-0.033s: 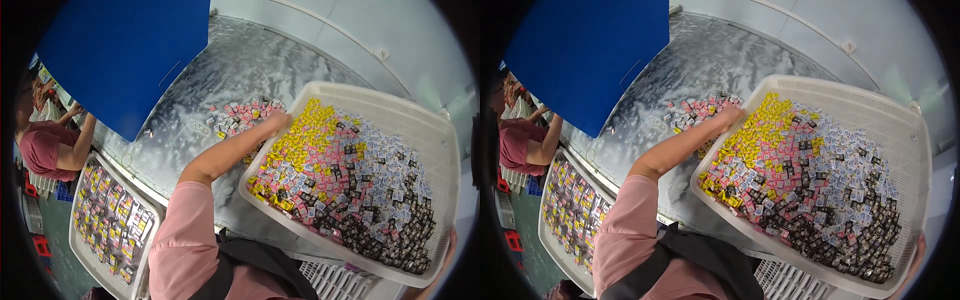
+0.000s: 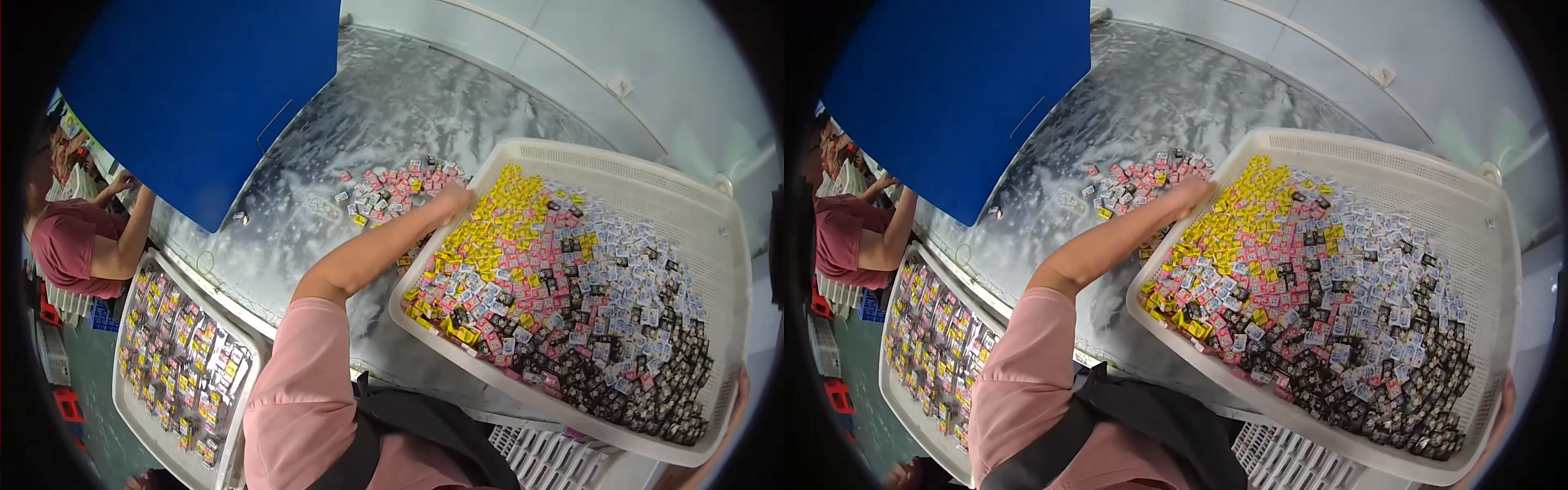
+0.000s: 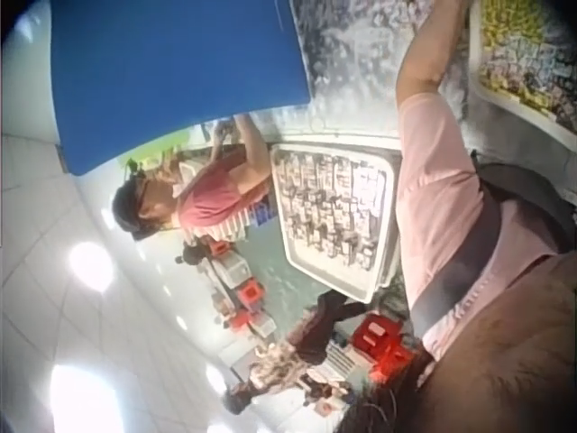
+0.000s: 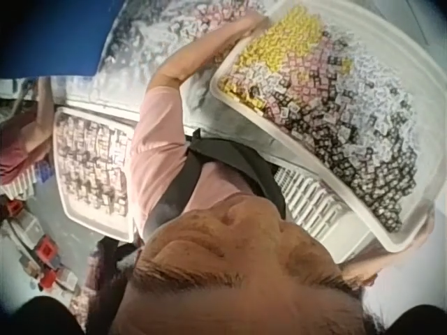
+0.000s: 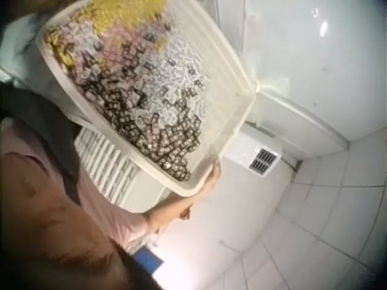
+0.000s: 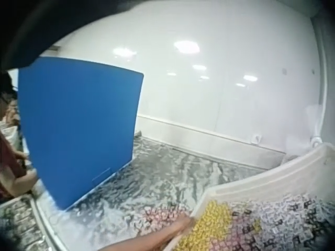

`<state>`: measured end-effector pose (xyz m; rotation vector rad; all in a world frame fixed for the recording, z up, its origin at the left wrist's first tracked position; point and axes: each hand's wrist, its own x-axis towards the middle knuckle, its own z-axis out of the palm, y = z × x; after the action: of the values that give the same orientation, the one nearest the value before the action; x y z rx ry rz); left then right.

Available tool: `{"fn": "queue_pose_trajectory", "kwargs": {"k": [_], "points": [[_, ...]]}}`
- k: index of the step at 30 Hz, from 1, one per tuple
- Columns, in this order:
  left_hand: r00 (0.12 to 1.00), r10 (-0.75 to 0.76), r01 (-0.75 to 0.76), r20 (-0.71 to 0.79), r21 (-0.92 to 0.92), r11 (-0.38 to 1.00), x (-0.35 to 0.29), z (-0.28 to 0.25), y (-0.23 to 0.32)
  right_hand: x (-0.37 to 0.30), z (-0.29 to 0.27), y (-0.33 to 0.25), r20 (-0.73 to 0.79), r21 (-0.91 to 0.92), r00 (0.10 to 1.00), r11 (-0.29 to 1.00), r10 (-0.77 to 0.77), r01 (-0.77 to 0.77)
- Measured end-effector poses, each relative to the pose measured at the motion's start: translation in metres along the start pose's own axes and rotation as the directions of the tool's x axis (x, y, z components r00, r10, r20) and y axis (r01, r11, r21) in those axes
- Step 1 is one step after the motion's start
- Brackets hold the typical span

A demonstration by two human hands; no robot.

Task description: Assembling and sorting small colorful plastic toy components at a factory workbench.

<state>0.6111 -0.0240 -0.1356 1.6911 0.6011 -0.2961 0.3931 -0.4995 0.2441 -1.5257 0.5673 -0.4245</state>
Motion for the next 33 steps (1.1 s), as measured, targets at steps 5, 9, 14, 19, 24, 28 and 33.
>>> {"fn": "queue_pose_trajectory", "kwargs": {"k": [5, 9, 14, 19, 24, 28, 33], "points": [[0.998, 0.007, -0.014, 0.070, 0.093, 0.996, -0.008, 0.015, -0.020, 0.011, -0.001, -0.048, -0.020, -0.160, 0.995, 0.982, -0.101, 0.097], [0.934, 0.261, -0.358, 0.245, 0.595, 0.719, 0.000, -0.009, 0.000, 0.026, 0.006, -0.063, 0.001, -0.269, 0.988, 0.951, -0.155, 0.150], [0.951, 0.247, -0.307, 0.188, 0.453, 0.837, -0.035, -0.057, 0.019, 0.032, 0.023, -0.091, 0.130, -0.287, 0.990, 0.953, -0.058, 0.094], [0.956, 0.272, -0.295, 0.113, 0.388, 0.873, -0.103, -0.124, -0.047, 0.008, 0.048, -0.108, 0.154, -0.265, 0.986, 0.959, -0.060, 0.099], [0.994, 0.083, -0.078, -0.071, 0.074, 0.994, -0.190, -0.131, -0.102, 0.026, 0.022, -0.110, 0.313, -0.340, 0.939, 0.907, -0.141, 0.249], [0.952, 0.189, -0.212, -0.239, -0.074, 0.974, -0.218, -0.127, -0.118, 0.009, 0.026, -0.120, 0.266, -0.394, 0.953, 0.886, -0.144, 0.243], [0.861, 0.420, -0.420, -0.286, 0.065, 0.905, -0.211, -0.113, -0.130, -0.012, 0.046, -0.143, 0.199, -0.481, 0.968, 0.846, -0.150, 0.230]]}}
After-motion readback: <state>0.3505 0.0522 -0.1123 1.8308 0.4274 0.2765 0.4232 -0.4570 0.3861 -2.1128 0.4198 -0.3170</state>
